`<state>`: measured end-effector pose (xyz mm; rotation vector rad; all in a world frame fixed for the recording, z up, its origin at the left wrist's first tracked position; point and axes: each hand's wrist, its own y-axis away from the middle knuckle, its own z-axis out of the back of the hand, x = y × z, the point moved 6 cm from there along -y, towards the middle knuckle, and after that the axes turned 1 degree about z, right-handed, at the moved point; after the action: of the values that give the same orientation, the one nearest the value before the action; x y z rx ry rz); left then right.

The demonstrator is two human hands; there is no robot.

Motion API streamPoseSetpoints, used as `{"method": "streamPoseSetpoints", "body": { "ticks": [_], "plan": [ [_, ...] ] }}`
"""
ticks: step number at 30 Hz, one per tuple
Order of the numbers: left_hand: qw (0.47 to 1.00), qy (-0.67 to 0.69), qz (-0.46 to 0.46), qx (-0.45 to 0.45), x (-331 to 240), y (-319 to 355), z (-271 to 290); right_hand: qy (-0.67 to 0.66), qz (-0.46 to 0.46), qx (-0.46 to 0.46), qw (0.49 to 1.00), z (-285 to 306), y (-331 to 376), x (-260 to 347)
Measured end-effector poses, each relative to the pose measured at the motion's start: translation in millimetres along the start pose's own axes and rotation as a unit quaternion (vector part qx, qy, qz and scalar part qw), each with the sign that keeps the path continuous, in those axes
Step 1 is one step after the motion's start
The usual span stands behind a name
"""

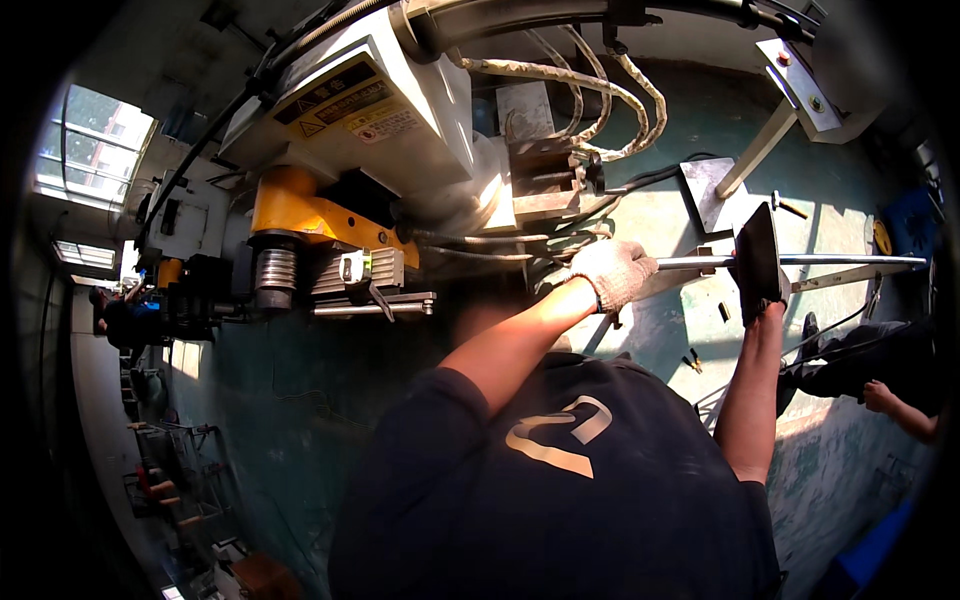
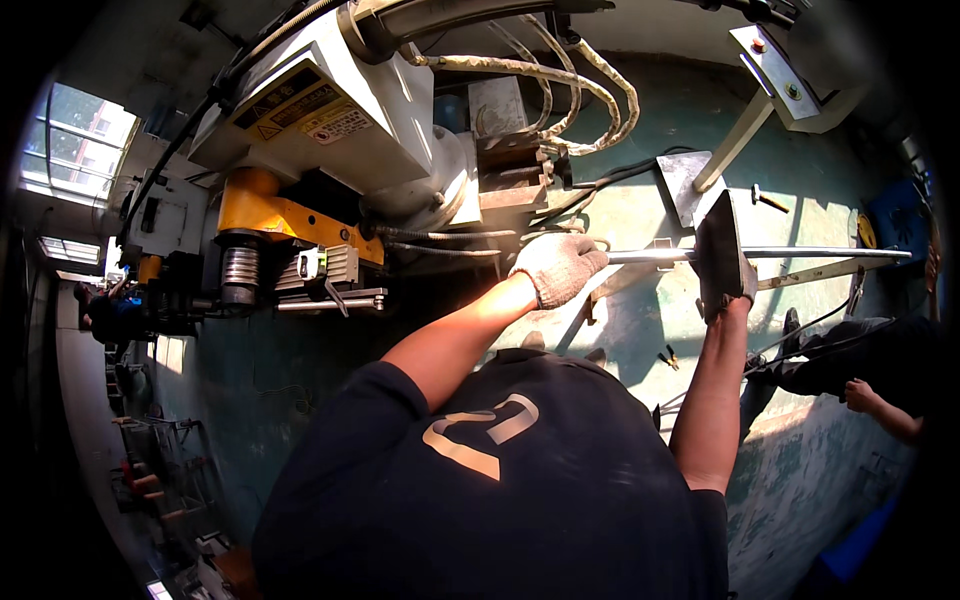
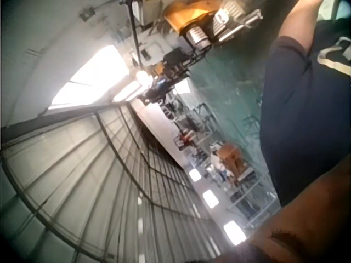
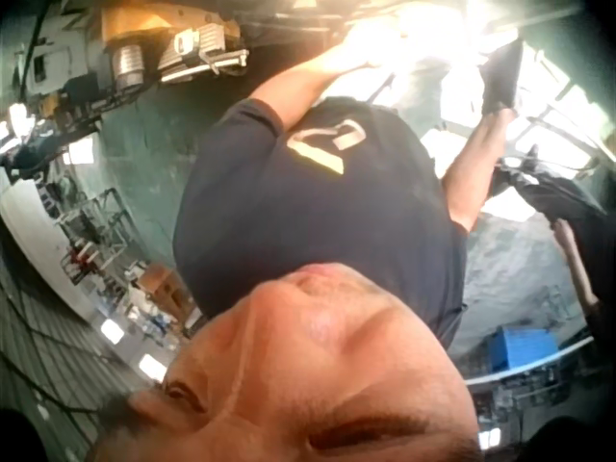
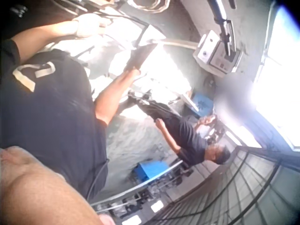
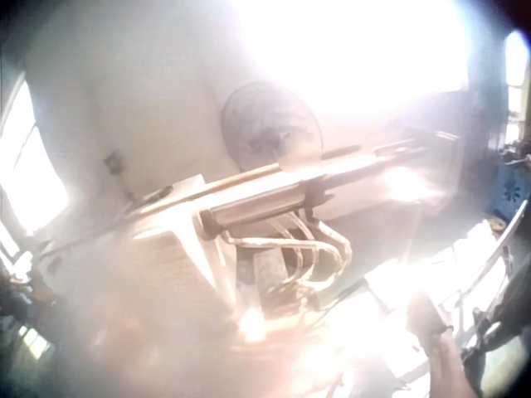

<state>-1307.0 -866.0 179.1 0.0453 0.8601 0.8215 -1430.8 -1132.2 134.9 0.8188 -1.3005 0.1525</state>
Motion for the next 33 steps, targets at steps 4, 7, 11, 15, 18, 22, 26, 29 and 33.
{"method": "streamPoseSetpoints", "body": {
  "ticks": [4,7,11,15,18,22,26,29,33],
  "plan": [
    [1.000,-0.017,-0.001,0.001,-6,-2,0,-0.087,0.017,-0.005,0.996,18,-17,-18],
    [1.000,0.022,-0.007,-0.018,-9,0,3,-0.207,-0.028,-0.058,0.976,33,-27,-36],
    [0.998,0.046,0.021,-0.048,-6,1,-1,-0.081,-0.029,-0.123,0.989,47,-51,-53],
    [0.996,0.067,-0.024,-0.057,-3,-3,-6,-0.044,-0.020,-0.127,0.991,42,-21,-25],
    [0.998,0.041,-0.018,-0.038,-4,-9,-10,0.005,-0.037,-0.134,0.990,52,-22,-25],
    [0.999,0.037,0.000,-0.037,9,-13,-13,0.076,-0.008,-0.150,0.986,53,-18,-19],
    [0.998,0.031,-0.028,-0.052,-5,-6,-7,0.049,-0.033,-0.128,0.990,49,-1,-5],
    [0.997,0.063,0.003,-0.034,-21,4,-3,0.068,-0.053,-0.139,0.987,50,-9,-14],
    [0.998,0.032,-0.025,-0.052,-9,-5,-6,0.046,-0.055,-0.134,0.988,49,-1,-6]
  ]
}}
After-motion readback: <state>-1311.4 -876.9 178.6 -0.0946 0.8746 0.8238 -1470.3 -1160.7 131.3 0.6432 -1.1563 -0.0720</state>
